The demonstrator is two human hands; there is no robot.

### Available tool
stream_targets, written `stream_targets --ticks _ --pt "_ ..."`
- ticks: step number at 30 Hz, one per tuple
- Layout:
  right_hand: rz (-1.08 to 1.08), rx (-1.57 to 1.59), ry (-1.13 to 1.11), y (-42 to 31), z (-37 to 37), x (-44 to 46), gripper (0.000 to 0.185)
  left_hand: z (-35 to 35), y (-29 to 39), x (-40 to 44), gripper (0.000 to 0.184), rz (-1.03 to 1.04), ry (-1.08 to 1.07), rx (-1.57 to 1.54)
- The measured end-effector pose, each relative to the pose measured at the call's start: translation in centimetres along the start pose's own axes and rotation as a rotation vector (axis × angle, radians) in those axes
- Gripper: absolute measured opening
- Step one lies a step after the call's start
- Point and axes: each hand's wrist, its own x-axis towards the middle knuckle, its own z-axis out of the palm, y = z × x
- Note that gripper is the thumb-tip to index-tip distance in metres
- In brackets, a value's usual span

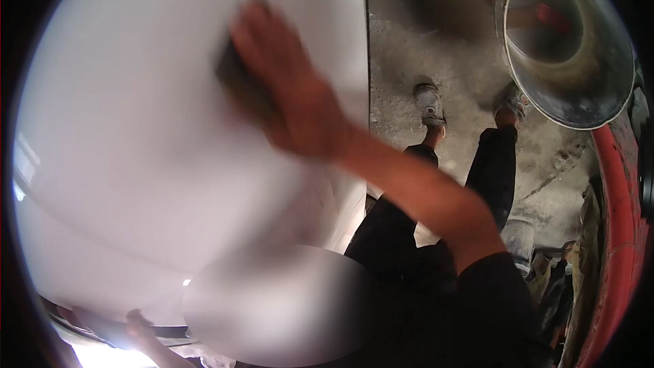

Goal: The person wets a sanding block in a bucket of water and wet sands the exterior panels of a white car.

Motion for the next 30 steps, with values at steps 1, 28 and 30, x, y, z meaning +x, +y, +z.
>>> stream_targets --ticks 1,28,30 --pt "-0.078 0.019 0.135 1.1 0.3 5.5 0.052 0.1 0.0 -0.3 0.096 -0.01 -0.003 0.002" --pt "0.045 -0.073 0.127 4.9 0.1 5.6 0.04 0.1 1.4 0.5 0.094 0.003 0.01 -0.066" --pt "0.314 0.004 -0.1 4.8 -2.0 10.1 0.037 -0.1 1.1 0.4 0.094 0.004 -0.011 -0.047"
